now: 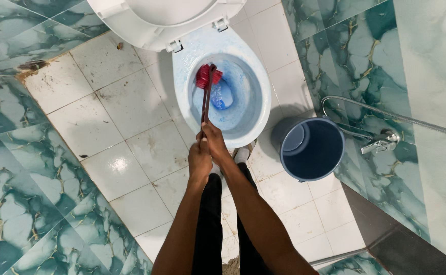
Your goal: The person cleans a toilet bowl by scrubbing the interior with a toilet brush.
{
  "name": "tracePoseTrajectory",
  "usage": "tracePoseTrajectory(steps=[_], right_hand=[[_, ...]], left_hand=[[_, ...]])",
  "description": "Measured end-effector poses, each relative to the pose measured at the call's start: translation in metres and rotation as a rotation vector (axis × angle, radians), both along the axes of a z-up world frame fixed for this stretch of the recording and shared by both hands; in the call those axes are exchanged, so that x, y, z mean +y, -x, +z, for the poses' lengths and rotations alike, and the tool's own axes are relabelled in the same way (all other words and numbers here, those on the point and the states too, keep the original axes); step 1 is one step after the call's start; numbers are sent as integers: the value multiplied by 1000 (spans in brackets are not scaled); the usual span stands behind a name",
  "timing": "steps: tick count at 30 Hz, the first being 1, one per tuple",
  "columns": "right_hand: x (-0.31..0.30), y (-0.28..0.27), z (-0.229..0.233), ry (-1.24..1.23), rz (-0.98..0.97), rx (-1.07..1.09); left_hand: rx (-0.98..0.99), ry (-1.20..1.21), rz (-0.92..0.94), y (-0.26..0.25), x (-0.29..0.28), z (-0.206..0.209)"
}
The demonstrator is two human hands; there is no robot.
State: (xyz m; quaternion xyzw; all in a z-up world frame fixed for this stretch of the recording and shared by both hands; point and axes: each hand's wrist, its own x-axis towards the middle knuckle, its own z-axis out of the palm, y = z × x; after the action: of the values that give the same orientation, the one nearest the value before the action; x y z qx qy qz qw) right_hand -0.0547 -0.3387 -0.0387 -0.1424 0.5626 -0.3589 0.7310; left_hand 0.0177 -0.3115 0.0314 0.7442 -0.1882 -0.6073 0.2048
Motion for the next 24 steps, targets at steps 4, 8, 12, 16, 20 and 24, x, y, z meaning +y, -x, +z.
tracePoseTrajectory(steps=[4,8,12,16,20,24], right_hand=[[-3,21,-30,2,-223,-47],[17,23,-46,-19,-453,-50],[42,3,-19,24,-647,12],[27,-11,3,27,-646,56],[-12,-19,-11,71,-436,72],[-15,-15,-25,114,-93,222]], left_hand=[[-138,216,-342,14,-24,-23],[-191,111,-528,17,-31,-11],[-124,169,-692,-5,-17,11],[-177,131,-764,-22,-25,12],[-118,92,-523,-29,-47,-4],[-86,-11,-241,-26,-31,-17]])
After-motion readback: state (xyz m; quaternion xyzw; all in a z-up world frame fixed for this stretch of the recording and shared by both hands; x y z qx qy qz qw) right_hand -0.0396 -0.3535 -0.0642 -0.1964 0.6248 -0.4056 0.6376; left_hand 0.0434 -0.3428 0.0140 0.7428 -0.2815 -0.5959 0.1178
